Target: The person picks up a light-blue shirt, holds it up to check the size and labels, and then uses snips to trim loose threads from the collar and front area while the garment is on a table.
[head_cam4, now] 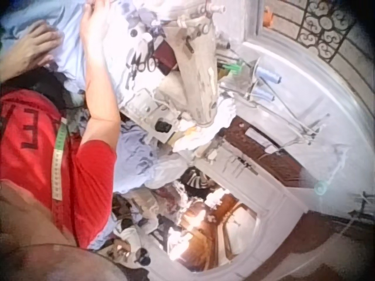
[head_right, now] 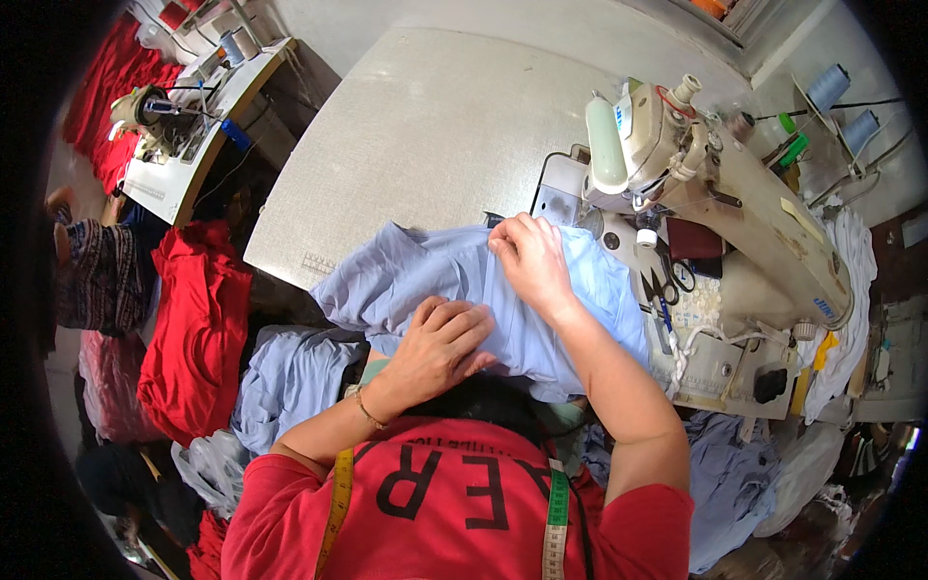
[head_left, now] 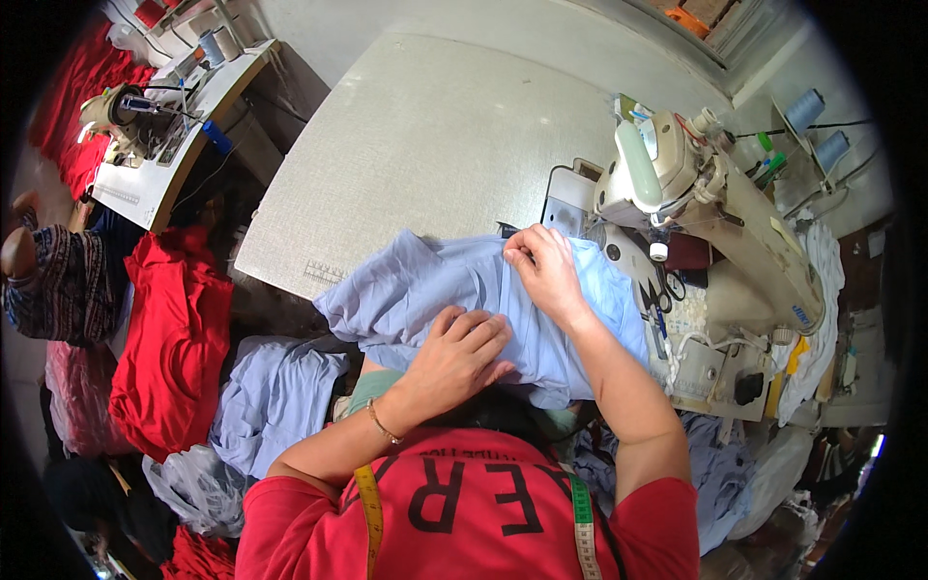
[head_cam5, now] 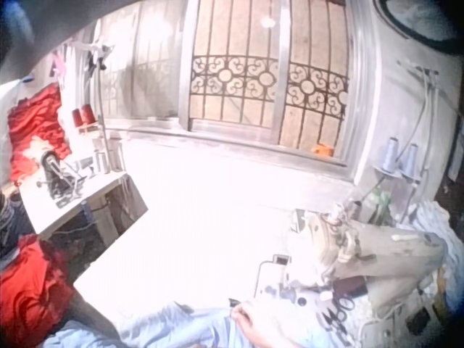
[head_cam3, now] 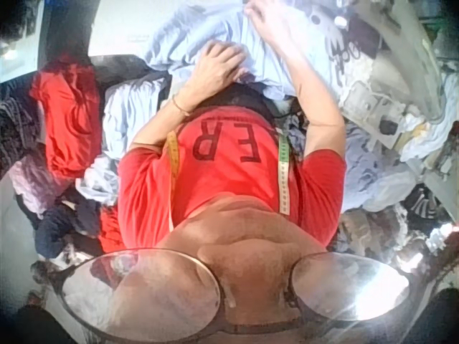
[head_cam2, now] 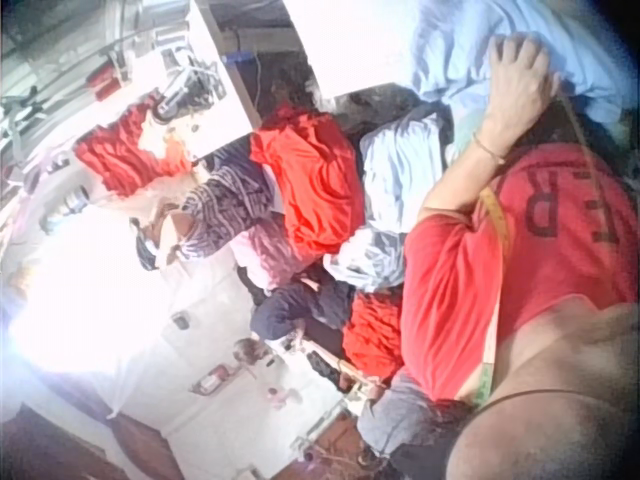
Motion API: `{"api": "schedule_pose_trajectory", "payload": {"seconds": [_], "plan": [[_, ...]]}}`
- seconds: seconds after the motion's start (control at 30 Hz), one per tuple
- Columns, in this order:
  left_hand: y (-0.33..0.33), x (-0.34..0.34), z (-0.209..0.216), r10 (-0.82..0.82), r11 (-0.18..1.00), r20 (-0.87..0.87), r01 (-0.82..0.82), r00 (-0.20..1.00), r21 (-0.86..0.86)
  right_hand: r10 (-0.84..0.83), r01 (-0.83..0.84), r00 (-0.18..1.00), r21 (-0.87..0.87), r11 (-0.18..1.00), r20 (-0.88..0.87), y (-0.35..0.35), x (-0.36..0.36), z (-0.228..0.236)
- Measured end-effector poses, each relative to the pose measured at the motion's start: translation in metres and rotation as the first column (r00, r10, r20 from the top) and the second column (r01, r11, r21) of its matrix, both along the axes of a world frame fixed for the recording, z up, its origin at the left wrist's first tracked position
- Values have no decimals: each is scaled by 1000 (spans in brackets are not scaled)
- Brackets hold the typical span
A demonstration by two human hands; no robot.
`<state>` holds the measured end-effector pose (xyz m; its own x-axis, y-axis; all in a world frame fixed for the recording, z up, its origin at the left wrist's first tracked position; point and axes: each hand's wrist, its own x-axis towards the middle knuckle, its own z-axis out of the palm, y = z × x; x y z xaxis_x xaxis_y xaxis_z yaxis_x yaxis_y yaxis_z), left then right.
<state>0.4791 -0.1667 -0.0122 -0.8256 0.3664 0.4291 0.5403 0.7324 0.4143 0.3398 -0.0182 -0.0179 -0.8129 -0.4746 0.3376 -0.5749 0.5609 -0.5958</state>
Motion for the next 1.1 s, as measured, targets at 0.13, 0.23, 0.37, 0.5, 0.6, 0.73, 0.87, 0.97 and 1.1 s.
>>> {"api": "schedule_pose_trajectory", "payload": {"seconds": [0.13, 0.23, 0.37, 0.5, 0.6, 0.73, 0.87, 0.97, 1.1], "plan": [[-5, -7, -2, -16, 994, 69, 8, 997, 108, 60, -60, 998, -54, 997, -5, 4, -3, 2], [-8, -19, 3, 56, 993, 69, -63, 996, 102, 75, -75, 997, -65, 995, -9, 5, -4, 2], [-8, -27, 11, 93, 995, 40, -93, 995, -20, 68, -69, 998, -70, 995, -4, 4, -3, 3], [-8, -29, 6, 58, 998, 82, -58, 995, 2, 62, -64, 998, -50, 997, -24, 3, -1, 4], [-9, -30, 3, 25, 998, 96, -30, 995, 54, 65, -66, 998, -48, 997, -26, 2, 0, 8], [-9, -30, 4, 23, 999, 90, -27, 996, 45, 61, -62, 997, -33, 998, -44, 2, 0, 7], [-9, -30, 3, 20, 999, 90, -24, 996, 45, 61, -63, 997, -27, 998, -44, 2, 0, 10], [-9, -30, 3, 28, 997, 87, -34, 996, 68, 64, -65, 997, -20, 998, -54, 2, 1, 10], [-26, -29, 1, -142, 919, 226, 44, 964, 392, 79, -83, 992, -35, 996, -102, 3, 1, 5]]}}
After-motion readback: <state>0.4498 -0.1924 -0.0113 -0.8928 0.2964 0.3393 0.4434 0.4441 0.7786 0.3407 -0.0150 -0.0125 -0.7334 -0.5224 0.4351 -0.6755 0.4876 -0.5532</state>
